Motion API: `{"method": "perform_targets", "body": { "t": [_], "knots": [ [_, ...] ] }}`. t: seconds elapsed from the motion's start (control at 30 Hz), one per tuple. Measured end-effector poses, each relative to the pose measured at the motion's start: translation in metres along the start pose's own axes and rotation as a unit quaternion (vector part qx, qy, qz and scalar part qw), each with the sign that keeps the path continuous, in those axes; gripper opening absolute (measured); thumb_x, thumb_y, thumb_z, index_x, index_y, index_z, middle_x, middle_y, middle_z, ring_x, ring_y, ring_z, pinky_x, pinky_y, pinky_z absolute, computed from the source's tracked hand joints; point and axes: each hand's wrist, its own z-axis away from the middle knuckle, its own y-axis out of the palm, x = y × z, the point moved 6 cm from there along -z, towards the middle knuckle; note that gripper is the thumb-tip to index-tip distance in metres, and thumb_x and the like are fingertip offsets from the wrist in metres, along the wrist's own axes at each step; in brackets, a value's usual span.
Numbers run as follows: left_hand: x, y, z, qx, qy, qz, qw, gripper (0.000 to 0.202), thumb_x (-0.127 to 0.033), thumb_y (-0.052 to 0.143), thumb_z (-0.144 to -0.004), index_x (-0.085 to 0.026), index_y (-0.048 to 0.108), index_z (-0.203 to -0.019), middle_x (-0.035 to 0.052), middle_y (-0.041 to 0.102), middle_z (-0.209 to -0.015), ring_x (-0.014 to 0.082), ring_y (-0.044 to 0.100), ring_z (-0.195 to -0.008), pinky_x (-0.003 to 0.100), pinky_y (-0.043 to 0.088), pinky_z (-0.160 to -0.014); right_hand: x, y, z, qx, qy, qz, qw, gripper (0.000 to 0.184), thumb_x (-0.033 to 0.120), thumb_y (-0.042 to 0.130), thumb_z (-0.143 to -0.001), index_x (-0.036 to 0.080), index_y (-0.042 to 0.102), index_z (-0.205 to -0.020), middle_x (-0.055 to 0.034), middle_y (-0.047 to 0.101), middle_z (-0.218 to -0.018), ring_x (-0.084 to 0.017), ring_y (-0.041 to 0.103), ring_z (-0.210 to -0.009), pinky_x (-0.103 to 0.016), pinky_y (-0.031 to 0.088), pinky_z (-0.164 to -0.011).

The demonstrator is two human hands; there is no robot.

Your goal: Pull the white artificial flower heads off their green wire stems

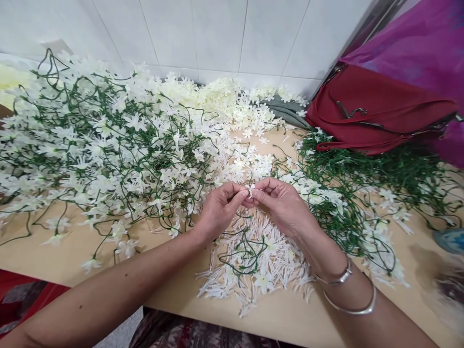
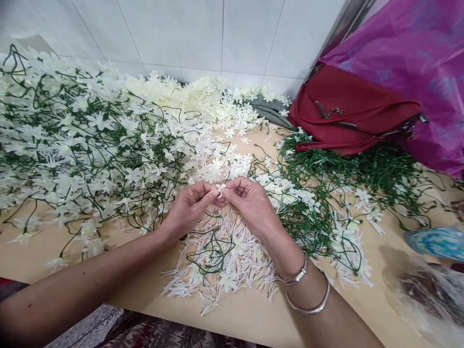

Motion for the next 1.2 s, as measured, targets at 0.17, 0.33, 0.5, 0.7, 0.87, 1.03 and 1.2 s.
{"method": "perform_targets", "body": {
  "t": [0.17, 0.33, 0.5, 0.7, 0.87, 1.03, 1.2],
  "knots": [
    [-0.01, -0.002, 0.002, 0.013, 0.015, -0.046, 0.999, 0.021, -0.035, 0.058, -0.1, -0.017, 0.062, -0.089, 0.0014, 0.07, -0.073, 0.0117, 0.066, -0.066, 0.025, 0.053, -0.068, 0.013, -0.015, -0.004, -0.021, -0.054, 0.015, 0.998, 0.035, 0.04, 0.091, -0.069, 0.021, 0.071, -0.091, 0.0024, 0.068, -0.076, -0.011, 0.062, -0.068, -0.026, 0.053, -0.068],
    [-0.025, -0.002, 0.004, 0.082, 0.071, -0.203, 0.973, 0.022, -0.032, 0.06, -0.098, -0.018, 0.066, -0.082, 0.0006, 0.064, -0.07, 0.0123, 0.056, -0.063, 0.026, 0.042, -0.061, 0.026, -0.031, -0.007, -0.058, -0.183, 0.175, 0.966, 0.015, 0.032, 0.077, -0.084, 0.022, 0.071, -0.093, 0.0001, 0.068, -0.08, -0.015, 0.062, -0.074, -0.03, 0.051, -0.072],
    [-0.025, 0.006, 0.006, 0.134, 0.14, -0.302, 0.933, 0.015, -0.024, 0.062, -0.096, -0.018, 0.071, -0.086, 0.0038, 0.066, -0.077, 0.0155, 0.059, -0.071, 0.029, 0.044, -0.067, 0.027, -0.016, -0.002, -0.018, -0.276, 0.397, 0.875, 0.012, 0.019, 0.064, -0.092, 0.023, 0.072, -0.101, -0.0058, 0.067, -0.098, -0.02, 0.064, -0.088, -0.036, 0.051, -0.079],
    [-0.024, 0.006, 0.005, 0.109, 0.154, -0.293, 0.937, 0.018, -0.025, 0.059, -0.099, -0.019, 0.071, -0.088, 0.004, 0.066, -0.077, 0.0163, 0.058, -0.073, 0.03, 0.045, -0.068, 0.023, -0.006, 0.0, -0.013, -0.275, 0.512, 0.814, 0.007, 0.017, 0.065, -0.091, 0.022, 0.069, -0.093, -0.0071, 0.063, -0.094, -0.024, 0.062, -0.091, -0.04, 0.049, -0.08],
    [-0.024, -0.003, 0.003, 0.052, 0.123, -0.266, 0.955, 0.011, -0.025, 0.062, -0.097, -0.019, 0.071, -0.099, 0.0048, 0.068, -0.09, 0.0137, 0.062, -0.075, 0.027, 0.048, -0.067, 0.03, -0.021, 0.0, -0.095, -0.266, 0.507, 0.815, 0.009, 0.016, 0.061, -0.089, 0.021, 0.061, -0.081, -0.0049, 0.061, -0.085, -0.02, 0.058, -0.075, -0.035, 0.046, -0.069],
    [-0.025, -0.006, 0.004, 0.031, 0.116, -0.265, 0.957, 0.011, -0.022, 0.064, -0.095, -0.017, 0.069, -0.104, 0.0061, 0.068, -0.094, 0.0124, 0.062, -0.073, 0.026, 0.05, -0.065, 0.047, -0.041, 0.003, -0.19, -0.274, 0.521, 0.786, 0.018, 0.01, 0.06, -0.082, 0.023, 0.053, -0.073, -0.0023, 0.059, -0.076, -0.019, 0.054, -0.069, -0.034, 0.042, -0.068],
    [-0.031, -0.006, 0.005, 0.018, 0.138, -0.277, 0.951, 0.01, -0.019, 0.062, -0.096, -0.018, 0.069, -0.103, 0.0057, 0.067, -0.095, 0.0123, 0.062, -0.073, 0.026, 0.051, -0.068, 0.056, -0.041, 0.008, -0.197, -0.295, 0.48, 0.802, 0.017, 0.014, 0.064, -0.083, 0.024, 0.056, -0.071, -0.0022, 0.061, -0.076, -0.02, 0.056, -0.072, -0.035, 0.042, -0.07]
  ]
}}
